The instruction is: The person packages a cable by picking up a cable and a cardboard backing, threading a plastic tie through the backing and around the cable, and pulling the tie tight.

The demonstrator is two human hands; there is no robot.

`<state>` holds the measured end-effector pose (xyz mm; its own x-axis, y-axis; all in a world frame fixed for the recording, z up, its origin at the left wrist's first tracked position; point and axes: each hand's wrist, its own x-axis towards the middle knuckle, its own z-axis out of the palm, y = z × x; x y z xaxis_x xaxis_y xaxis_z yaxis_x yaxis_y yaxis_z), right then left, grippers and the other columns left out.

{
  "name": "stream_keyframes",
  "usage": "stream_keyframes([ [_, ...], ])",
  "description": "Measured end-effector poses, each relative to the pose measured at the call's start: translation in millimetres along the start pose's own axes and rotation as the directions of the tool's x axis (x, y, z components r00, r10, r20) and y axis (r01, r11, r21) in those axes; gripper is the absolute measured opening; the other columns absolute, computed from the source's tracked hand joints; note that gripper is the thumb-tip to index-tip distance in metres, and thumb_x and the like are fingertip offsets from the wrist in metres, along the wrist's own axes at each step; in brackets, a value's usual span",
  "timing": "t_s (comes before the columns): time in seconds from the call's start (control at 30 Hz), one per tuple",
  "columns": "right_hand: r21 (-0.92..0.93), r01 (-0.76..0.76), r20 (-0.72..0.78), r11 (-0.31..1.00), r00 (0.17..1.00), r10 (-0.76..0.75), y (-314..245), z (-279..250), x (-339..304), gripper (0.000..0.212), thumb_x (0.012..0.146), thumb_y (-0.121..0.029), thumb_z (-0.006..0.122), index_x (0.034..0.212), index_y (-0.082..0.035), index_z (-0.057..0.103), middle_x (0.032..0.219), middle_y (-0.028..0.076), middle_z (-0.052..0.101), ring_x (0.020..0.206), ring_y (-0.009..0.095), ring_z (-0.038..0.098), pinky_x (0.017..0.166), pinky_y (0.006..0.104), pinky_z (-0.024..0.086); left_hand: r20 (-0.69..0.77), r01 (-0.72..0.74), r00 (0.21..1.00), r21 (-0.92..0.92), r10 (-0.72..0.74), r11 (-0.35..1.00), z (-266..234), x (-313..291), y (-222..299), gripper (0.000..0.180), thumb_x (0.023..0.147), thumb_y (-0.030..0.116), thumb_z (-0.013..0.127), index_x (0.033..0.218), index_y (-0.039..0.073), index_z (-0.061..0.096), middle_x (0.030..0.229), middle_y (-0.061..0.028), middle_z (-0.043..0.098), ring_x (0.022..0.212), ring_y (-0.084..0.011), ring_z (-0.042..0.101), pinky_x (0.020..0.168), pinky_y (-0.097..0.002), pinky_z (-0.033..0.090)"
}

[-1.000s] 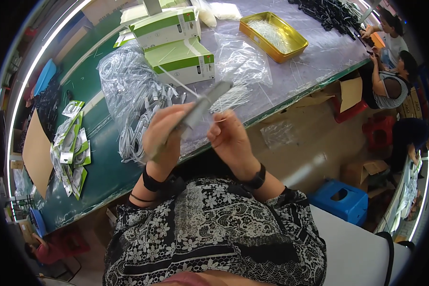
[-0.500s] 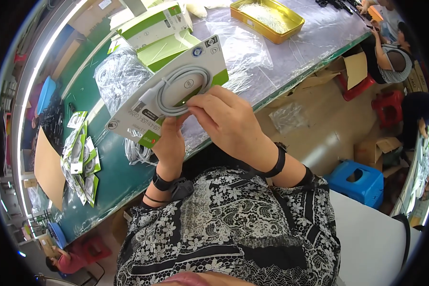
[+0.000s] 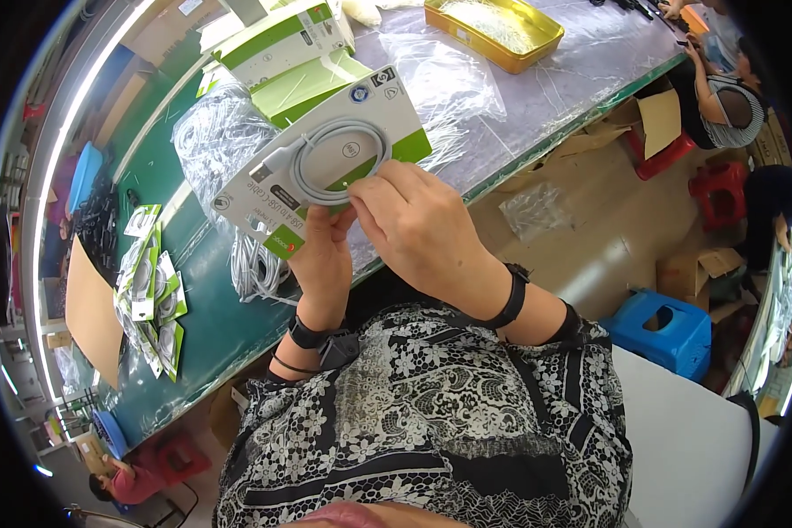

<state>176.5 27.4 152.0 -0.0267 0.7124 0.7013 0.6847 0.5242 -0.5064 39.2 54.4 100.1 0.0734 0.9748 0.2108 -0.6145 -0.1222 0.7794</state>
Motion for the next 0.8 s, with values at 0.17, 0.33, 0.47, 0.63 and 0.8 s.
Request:
stream_keyframes([
  [0.17, 0.000, -0.014, 0.027, 1.000, 1.000, 0.014, -1, -3, 2, 0.019, 0.074, 0.004, 0.066, 0.091, -0.002, 0.063, 0.077, 0.010, 0.060, 0.065, 0.027, 0.060, 0.057, 0.0351, 0.049, -0.016, 0.008, 1.000, 0.005, -0.008, 1.000, 1, 1, -1, 0.036, 0.093, 0.006, 0.055, 0.127, 0.002, 0.044, 0.116, -0.0108, 0.057, 0.103, -0.0229, 0.060, 0.084, -0.0395, 0.056],
  [0.33, -0.006, -0.023, 0.043, 1.000, 0.999, 0.023, -1, -3, 2, 0.018, 0.074, 0.003, 0.066, 0.091, -0.002, 0.064, 0.077, 0.011, 0.059, 0.066, 0.028, 0.060, 0.057, 0.0350, 0.049, -0.015, -0.010, 1.000, 0.025, 0.010, 1.000, 2, 0, -1, 0.035, 0.092, 0.005, 0.055, 0.125, 0.001, 0.045, 0.117, -0.0106, 0.056, 0.103, -0.0226, 0.060, 0.085, -0.0388, 0.056],
  [0.47, 0.010, -0.026, 0.029, 1.000, 0.999, 0.026, -1, -2, 2, 0.017, 0.074, 0.003, 0.066, 0.090, -0.002, 0.064, 0.076, 0.011, 0.059, 0.065, 0.027, 0.059, 0.056, 0.0347, 0.049, 0.031, -0.065, 0.998, 0.086, 0.062, 0.994, 1, -1, 0, 0.028, 0.092, 0.004, 0.055, 0.120, 0.000, 0.050, 0.114, -0.0111, 0.058, 0.102, -0.0233, 0.060, 0.084, -0.0382, 0.055],
  [0.63, 0.054, -0.049, 0.030, 0.997, 0.998, 0.047, -3, -5, 1, 0.018, 0.074, 0.004, 0.067, 0.090, -0.002, 0.064, 0.077, 0.011, 0.060, 0.064, 0.027, 0.060, 0.056, 0.0339, 0.048, 0.086, -0.230, 0.973, 0.338, 0.214, 0.913, -11, -5, -6, 0.024, 0.089, 0.002, 0.059, 0.113, -0.002, 0.056, 0.109, -0.0147, 0.060, 0.098, -0.0245, 0.062, 0.082, -0.0369, 0.054],
  [0.8, 0.158, -0.122, 0.034, 0.980, 0.992, 0.118, -2, -6, -6, 0.016, 0.075, 0.003, 0.064, 0.090, -0.002, 0.059, 0.080, 0.011, 0.057, 0.072, 0.031, 0.059, 0.061, 0.0371, 0.048, 0.445, -0.612, 0.789, 0.515, 0.423, 0.600, -14, 3, 10, 0.028, 0.084, 0.000, 0.063, 0.111, -0.003, 0.057, 0.104, -0.0198, 0.061, 0.093, -0.0270, 0.064, 0.079, -0.0350, 0.055],
])
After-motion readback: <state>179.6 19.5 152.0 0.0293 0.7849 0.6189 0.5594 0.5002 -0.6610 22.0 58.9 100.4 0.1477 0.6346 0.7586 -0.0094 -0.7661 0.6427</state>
